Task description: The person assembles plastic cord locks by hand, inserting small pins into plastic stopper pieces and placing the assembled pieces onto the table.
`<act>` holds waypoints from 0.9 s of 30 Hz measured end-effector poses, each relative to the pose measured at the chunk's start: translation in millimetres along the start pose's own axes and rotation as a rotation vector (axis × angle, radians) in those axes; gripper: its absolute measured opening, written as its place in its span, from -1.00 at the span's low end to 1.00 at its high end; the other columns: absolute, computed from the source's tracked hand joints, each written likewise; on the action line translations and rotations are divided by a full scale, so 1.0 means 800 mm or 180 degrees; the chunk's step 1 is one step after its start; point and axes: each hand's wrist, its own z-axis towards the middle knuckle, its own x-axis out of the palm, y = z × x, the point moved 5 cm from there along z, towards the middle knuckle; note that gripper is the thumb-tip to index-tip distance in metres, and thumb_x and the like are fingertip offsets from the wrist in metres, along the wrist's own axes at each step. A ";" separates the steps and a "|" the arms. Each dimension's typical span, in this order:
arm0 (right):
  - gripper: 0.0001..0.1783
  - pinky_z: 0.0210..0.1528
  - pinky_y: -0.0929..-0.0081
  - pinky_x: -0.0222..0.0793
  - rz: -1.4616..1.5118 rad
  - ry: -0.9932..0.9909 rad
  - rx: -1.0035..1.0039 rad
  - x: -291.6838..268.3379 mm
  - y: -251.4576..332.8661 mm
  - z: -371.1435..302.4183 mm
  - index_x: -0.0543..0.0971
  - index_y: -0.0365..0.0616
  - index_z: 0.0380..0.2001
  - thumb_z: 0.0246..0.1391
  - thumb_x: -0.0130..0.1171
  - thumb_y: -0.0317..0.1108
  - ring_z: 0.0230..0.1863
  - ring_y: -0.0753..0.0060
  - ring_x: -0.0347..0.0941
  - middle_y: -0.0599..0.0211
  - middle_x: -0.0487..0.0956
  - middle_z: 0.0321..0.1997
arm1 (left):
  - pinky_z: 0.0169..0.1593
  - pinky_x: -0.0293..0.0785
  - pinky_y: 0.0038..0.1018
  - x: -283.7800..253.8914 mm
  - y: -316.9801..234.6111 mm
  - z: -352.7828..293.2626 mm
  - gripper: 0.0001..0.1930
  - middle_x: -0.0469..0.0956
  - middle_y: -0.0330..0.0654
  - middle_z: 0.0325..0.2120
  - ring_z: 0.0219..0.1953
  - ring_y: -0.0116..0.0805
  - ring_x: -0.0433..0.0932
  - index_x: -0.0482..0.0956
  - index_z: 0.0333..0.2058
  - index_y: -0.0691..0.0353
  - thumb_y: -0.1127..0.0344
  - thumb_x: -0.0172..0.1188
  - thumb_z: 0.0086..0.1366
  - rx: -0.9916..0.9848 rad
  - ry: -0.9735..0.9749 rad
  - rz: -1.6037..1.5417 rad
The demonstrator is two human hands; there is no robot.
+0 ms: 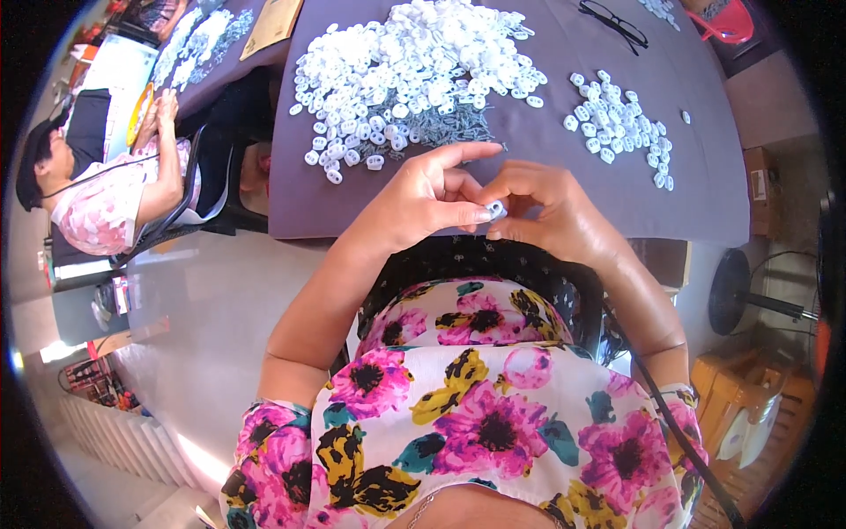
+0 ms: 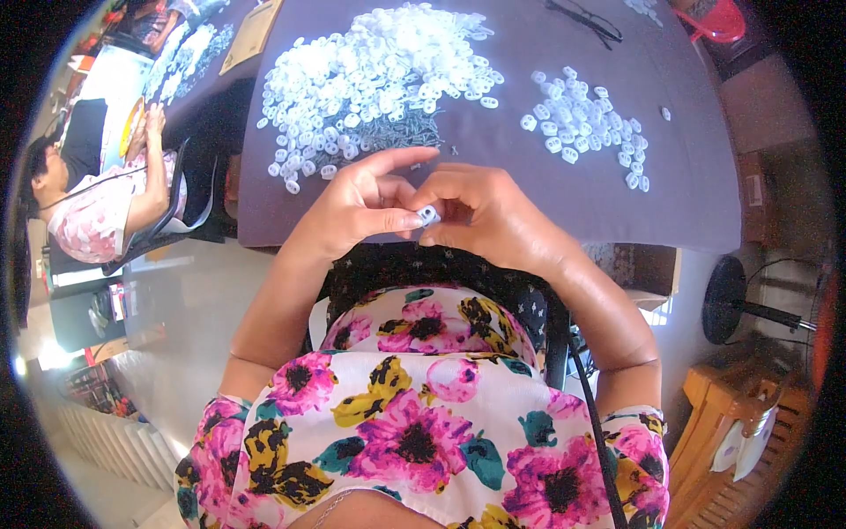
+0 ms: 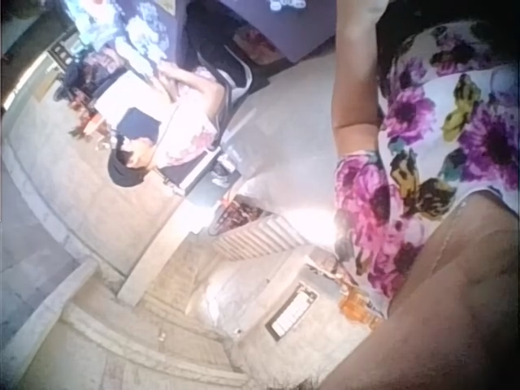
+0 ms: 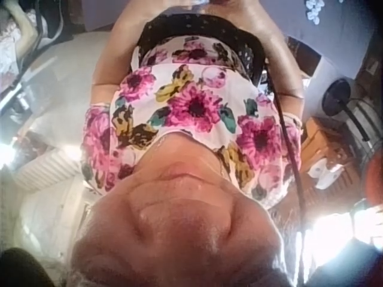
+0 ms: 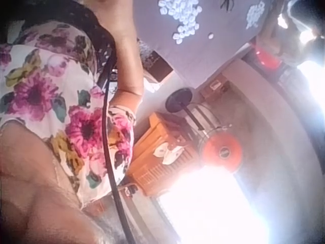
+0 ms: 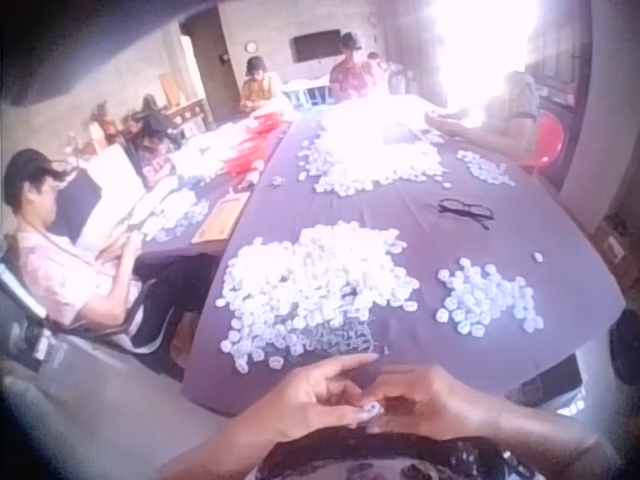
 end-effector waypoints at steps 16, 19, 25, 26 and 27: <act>-0.79 -0.32 0.58 0.44 0.0502 -0.0565 0.0184 0.004 -0.047 -0.031 0.57 -0.24 -0.33 -0.09 0.35 -0.51 -0.36 0.57 0.52 0.28 0.56 -0.36 | -0.32 0.44 -0.61 0.019 0.041 0.015 -0.57 0.58 -0.23 -0.38 -0.41 -0.55 0.51 0.44 0.04 0.42 0.45 0.21 0.19 -0.0185 -0.0052 -0.0247; -0.76 -0.28 0.57 0.41 -0.0869 -0.0900 0.0441 -0.040 -0.039 -0.029 0.58 -0.24 -0.28 -0.09 0.32 -0.51 -0.38 0.54 0.46 0.30 0.55 -0.35 | -0.32 0.42 -0.63 0.011 0.028 0.031 -0.57 0.56 -0.27 -0.43 -0.44 -0.62 0.46 0.44 0.06 0.34 0.42 0.23 0.21 0.0439 -0.0533 0.1331; -0.70 -0.29 0.47 0.42 -0.2131 -0.1677 0.0606 -0.156 -0.037 -0.048 0.58 -0.14 -0.16 -0.05 0.23 -0.52 -0.36 0.41 0.49 0.23 0.54 -0.25 | -0.28 0.47 -0.27 -0.003 -0.028 0.054 -0.79 0.52 -0.08 -0.42 -0.37 -0.08 0.54 0.55 -0.21 0.29 0.37 0.19 0.18 0.1823 -0.1165 0.3755; -0.67 -0.32 0.50 0.40 -0.2335 -0.1800 0.0554 -0.158 -0.031 -0.048 0.58 -0.16 -0.16 -0.08 0.22 -0.58 -0.40 0.46 0.43 0.28 0.51 -0.27 | -0.28 0.47 -0.25 -0.001 -0.033 0.060 -0.83 0.50 -0.07 -0.37 -0.34 -0.08 0.55 0.57 -0.24 0.26 0.39 0.18 0.17 0.1841 -0.1153 0.3920; -0.64 -0.34 0.53 0.38 -0.2538 -0.1924 0.0496 -0.158 -0.025 -0.048 0.58 -0.17 -0.16 -0.11 0.21 -0.64 -0.44 0.52 0.37 0.33 0.48 -0.29 | -0.28 0.47 -0.25 0.000 -0.036 0.069 -0.83 0.50 -0.07 -0.37 -0.34 -0.08 0.55 0.57 -0.24 0.26 0.39 0.18 0.17 0.1861 -0.1164 0.3926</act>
